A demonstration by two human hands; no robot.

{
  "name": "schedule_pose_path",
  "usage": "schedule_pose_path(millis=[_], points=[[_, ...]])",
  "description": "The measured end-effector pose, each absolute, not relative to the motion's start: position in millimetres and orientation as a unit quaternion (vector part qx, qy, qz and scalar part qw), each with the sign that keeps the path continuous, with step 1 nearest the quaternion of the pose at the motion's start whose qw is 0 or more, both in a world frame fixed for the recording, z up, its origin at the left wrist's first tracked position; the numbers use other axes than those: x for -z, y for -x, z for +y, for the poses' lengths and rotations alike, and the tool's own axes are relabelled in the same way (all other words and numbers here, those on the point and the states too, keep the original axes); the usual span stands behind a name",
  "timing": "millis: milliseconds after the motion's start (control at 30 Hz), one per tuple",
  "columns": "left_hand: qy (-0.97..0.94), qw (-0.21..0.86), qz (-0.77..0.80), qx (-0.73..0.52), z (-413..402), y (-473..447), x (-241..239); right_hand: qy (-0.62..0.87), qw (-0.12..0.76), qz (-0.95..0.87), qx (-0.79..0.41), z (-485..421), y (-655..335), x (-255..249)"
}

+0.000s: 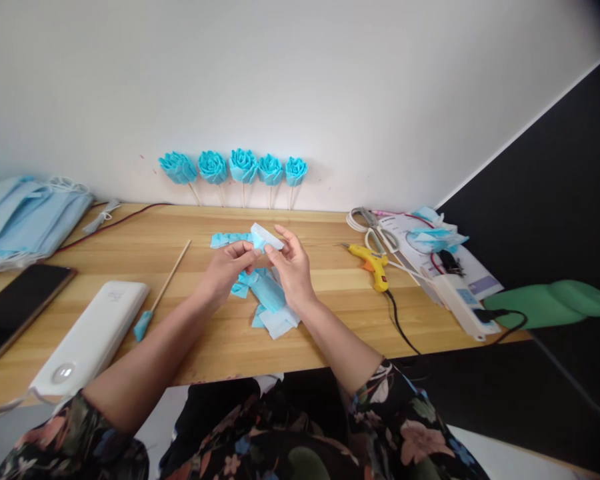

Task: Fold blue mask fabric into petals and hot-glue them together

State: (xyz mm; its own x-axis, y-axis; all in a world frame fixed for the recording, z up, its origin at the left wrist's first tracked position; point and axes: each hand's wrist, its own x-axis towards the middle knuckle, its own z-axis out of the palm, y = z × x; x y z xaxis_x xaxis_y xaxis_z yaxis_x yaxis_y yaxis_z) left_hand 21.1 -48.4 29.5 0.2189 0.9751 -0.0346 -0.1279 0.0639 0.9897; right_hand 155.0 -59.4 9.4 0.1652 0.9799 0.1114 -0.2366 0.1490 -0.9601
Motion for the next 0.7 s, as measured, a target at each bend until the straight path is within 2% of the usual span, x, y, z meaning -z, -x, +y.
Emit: schedule_pose_path(millis=[433, 567, 700], points=[[-0.510, 0.578, 0.440, -0.460, -49.0, -21.1, -31.1, 0.458, 0.661, -0.404, -0.436, -59.6, -159.0, -13.0], [-0.503, 0.571, 0.446, -0.471, -48.0, -20.0, -31.0, 0.445, 0.693, -0.349, -0.447, -54.0, -162.3, -14.4], [-0.502, 0.572, 0.449, -0.469, -48.2, -19.9, -30.4, 0.442, 0.686, -0.338, -0.468, -51.7, -161.7, -13.1]])
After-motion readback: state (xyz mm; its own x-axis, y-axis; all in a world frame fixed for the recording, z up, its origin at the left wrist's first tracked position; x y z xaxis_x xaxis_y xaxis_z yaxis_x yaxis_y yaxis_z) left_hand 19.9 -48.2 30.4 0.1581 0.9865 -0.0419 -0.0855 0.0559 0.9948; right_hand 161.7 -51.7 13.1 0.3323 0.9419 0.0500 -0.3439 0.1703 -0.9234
